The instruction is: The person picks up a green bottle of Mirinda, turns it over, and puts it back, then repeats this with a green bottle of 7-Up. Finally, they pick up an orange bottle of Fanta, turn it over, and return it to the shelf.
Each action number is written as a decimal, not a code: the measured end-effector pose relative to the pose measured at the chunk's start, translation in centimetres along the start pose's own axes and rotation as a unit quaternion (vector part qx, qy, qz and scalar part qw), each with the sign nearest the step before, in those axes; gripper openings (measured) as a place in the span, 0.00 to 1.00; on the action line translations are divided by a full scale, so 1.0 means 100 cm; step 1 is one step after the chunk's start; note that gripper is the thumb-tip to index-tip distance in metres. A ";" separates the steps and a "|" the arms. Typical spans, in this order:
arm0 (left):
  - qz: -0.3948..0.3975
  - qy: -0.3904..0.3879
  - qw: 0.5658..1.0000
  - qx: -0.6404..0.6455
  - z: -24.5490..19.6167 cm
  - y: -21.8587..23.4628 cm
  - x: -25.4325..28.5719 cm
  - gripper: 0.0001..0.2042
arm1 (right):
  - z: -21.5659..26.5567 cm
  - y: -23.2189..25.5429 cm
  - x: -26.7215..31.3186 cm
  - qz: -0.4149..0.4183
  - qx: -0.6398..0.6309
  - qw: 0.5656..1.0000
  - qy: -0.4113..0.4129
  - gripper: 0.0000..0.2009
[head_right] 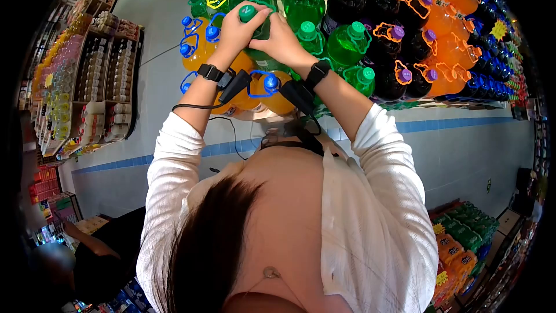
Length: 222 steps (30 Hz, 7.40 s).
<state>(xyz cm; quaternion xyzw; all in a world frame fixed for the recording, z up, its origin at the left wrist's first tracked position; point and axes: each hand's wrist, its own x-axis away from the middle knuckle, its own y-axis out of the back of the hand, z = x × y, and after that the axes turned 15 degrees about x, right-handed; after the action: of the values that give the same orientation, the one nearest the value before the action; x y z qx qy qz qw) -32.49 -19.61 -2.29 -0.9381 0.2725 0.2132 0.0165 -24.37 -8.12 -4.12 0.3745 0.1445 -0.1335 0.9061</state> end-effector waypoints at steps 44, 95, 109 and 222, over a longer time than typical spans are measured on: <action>0.026 0.135 0.990 0.025 0.026 -0.036 0.216 0.38 | -0.003 -0.035 0.120 0.015 0.067 0.998 -0.012 0.38; -0.114 0.016 0.967 0.227 -0.112 -0.016 0.137 0.34 | 0.062 0.088 0.099 0.072 -0.420 0.904 -0.023 0.35; -0.106 0.101 0.926 0.348 -0.170 -0.020 0.097 0.27 | 0.016 0.078 0.141 0.334 -0.473 0.813 -0.053 0.57; -0.173 0.221 0.802 0.528 -0.087 -0.007 0.111 0.22 | 0.048 0.083 0.156 0.317 -0.520 0.775 -0.168 0.42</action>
<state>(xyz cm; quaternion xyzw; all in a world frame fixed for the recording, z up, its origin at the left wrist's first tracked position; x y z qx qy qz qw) -20.27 -25.86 1.03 -0.8375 0.1726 -0.1835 0.4849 -6.29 -8.03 -1.21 -0.1581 -0.0898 0.1964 0.9635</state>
